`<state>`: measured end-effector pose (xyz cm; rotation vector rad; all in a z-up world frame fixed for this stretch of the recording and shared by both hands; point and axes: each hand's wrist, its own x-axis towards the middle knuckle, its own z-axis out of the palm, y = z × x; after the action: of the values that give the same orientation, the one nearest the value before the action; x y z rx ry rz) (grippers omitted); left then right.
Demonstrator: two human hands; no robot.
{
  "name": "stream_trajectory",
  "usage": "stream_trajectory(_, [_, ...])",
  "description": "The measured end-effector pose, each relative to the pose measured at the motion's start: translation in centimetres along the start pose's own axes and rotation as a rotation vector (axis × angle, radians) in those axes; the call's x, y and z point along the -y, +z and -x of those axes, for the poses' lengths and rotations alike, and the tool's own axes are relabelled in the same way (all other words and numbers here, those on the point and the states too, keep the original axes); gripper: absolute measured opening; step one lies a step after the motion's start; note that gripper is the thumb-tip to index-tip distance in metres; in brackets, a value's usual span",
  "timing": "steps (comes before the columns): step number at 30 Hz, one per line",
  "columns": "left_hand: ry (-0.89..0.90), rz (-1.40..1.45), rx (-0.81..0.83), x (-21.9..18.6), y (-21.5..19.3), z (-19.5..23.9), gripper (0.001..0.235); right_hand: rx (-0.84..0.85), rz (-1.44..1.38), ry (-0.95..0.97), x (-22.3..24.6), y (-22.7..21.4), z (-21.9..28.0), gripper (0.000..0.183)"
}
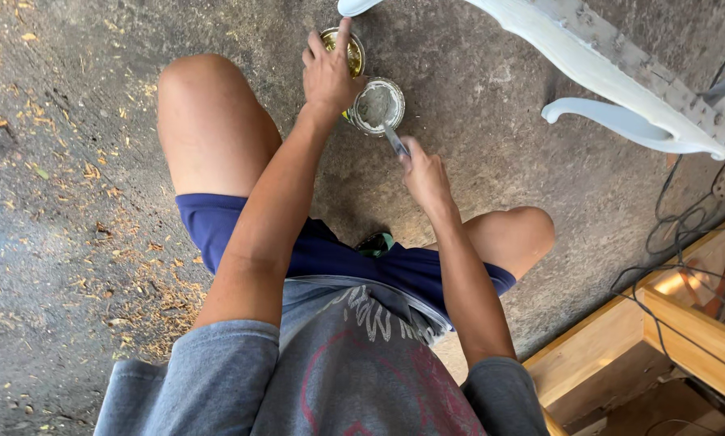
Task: The person applies a filler paste to a white chair frame using a small metal tool. They scrape the filler from a can and spread it into joints and crevices on the chair legs and frame.
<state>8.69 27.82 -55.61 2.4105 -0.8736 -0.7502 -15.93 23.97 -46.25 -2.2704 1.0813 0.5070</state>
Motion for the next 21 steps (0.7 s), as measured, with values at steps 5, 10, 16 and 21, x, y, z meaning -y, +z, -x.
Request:
stream_trajectory(5, [-0.051, 0.106, 0.06, 1.1, 0.7, -0.5, 0.116, -0.281, 0.077, -0.251, -2.1, -2.2, 4.0, 0.031])
stream_trajectory(10, [-0.174, 0.238, 0.205, 2.4, 1.6, -1.3, 0.122, -0.377, -0.165, -0.255, -1.4, -5.4, 6.3, 0.041])
stream_trajectory(16, [-0.071, 0.184, 0.111, 3.5, 1.9, -0.6, 0.119, -0.492, -0.36, -0.124, 1.8, -5.4, 3.8, 0.018])
stream_trajectory(21, [0.05, 0.201, 0.003, 4.6, 1.9, 0.3, 0.115, -0.526, -0.283, -0.155, 2.9, -1.5, -1.2, 0.018])
